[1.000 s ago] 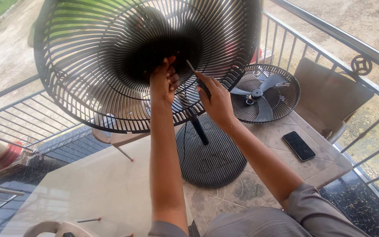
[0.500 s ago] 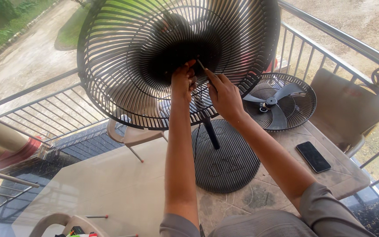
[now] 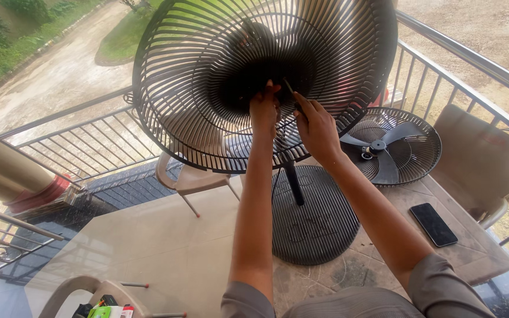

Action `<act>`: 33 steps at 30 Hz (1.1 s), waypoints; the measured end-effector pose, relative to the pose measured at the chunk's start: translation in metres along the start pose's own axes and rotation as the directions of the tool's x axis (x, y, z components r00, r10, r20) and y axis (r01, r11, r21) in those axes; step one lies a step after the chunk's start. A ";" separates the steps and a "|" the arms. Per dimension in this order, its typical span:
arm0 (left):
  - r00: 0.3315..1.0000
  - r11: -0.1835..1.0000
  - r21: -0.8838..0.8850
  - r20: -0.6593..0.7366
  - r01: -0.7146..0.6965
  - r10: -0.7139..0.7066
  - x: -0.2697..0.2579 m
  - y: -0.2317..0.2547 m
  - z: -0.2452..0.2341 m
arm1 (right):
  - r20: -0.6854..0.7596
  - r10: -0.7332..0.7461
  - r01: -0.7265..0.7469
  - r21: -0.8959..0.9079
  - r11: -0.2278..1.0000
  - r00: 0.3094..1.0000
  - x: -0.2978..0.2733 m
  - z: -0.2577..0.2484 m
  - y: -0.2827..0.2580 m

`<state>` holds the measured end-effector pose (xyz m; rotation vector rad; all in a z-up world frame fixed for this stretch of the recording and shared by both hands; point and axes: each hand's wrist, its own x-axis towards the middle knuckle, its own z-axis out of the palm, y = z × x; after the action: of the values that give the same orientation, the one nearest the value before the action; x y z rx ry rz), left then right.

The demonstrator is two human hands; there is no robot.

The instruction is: The person uses a screwdriver to tighten screws on the central hub of a standing fan's front grille. They repeatedly insert the tool, turn it, and reposition their hands to access different screw locations on the fan assembly.

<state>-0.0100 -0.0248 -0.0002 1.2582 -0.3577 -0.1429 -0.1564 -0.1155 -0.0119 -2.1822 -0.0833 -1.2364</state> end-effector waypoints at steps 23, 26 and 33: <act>0.856 -0.034 0.998 0.063 -0.053 0.513 -0.020 0.012 0.025 | -0.042 -0.056 0.053 -0.070 0.996 0.998 -0.001 0.007 0.007; 0.789 -0.048 0.993 0.113 -0.105 0.604 -0.038 0.011 0.023 | 0.015 0.044 -0.043 -0.079 0.996 0.999 0.001 0.004 0.007; 0.330 -0.047 0.867 0.238 -0.495 0.913 -0.048 -0.002 0.008 | -0.008 -0.021 0.020 -0.078 0.997 1.000 0.003 0.008 0.012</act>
<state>-0.0572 -0.0179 -0.0094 1.8308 -0.7530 1.5560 -0.1447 -0.1222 -0.0183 -2.2474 -0.0550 -1.2804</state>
